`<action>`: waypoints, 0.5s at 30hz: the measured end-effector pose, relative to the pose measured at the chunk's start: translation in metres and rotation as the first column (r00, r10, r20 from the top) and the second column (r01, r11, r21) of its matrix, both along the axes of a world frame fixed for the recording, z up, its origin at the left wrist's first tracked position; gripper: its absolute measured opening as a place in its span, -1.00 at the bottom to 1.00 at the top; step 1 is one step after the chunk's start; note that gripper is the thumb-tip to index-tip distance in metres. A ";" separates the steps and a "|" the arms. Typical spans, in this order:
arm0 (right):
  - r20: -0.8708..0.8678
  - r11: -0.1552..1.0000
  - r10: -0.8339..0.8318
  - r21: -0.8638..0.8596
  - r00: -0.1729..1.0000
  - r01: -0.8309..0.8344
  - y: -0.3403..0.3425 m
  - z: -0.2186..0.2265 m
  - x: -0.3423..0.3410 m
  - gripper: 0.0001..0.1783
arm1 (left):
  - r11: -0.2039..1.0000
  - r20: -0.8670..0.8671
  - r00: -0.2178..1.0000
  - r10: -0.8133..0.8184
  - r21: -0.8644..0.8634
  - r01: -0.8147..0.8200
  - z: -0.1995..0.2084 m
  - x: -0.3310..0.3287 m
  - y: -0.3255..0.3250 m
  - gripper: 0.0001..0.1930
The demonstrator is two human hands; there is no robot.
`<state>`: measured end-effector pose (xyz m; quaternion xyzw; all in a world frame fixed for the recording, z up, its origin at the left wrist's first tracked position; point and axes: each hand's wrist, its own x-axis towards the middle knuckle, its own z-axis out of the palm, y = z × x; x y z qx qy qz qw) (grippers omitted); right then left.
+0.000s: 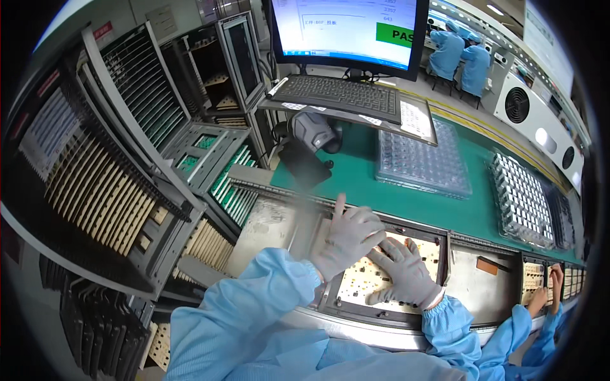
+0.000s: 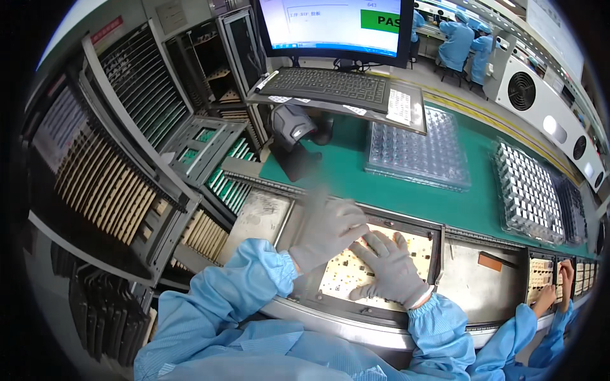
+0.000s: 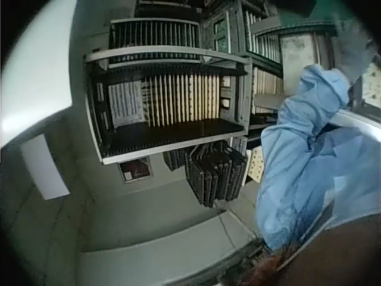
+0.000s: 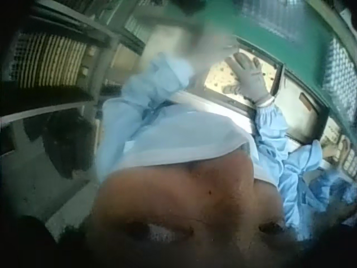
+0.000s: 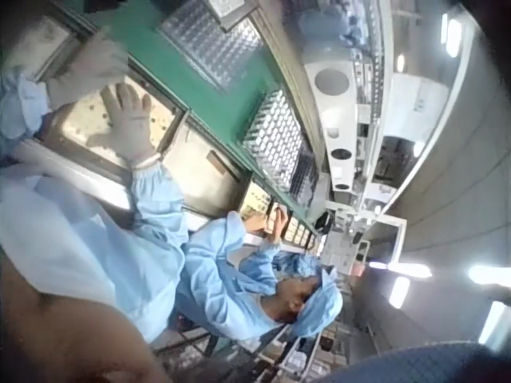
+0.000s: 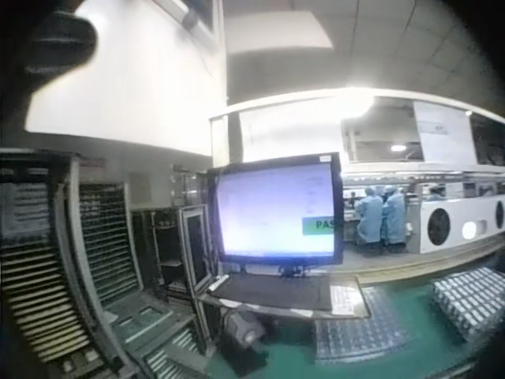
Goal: Placing printed circuit boards into a testing fixture, monitoring results on a computer, and sorting them into storage racks.
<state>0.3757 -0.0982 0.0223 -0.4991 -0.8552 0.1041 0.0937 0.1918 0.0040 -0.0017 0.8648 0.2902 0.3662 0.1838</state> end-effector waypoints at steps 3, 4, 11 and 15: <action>-0.037 0.999 0.013 0.048 0.999 -0.012 -0.007 -0.009 -0.007 0.13 | 0.988 0.112 0.986 0.122 0.085 -0.132 -0.020 -0.012 0.004 -0.69; -0.034 1.000 0.003 0.020 0.999 -0.003 -0.005 -0.010 0.000 0.12 | 0.990 0.119 0.985 0.128 0.041 -0.134 -0.023 -0.011 0.014 -0.65; -0.440 0.854 -0.478 -0.031 0.761 0.519 -0.025 0.020 0.048 -0.31 | 0.964 -0.059 0.963 0.262 0.066 -0.258 -0.034 -0.020 0.044 -0.78; -0.416 0.789 -0.573 -0.045 0.707 0.613 -0.064 0.002 0.052 -0.39 | 0.971 -0.028 0.971 0.236 0.044 -0.235 -0.037 -0.021 0.036 -0.79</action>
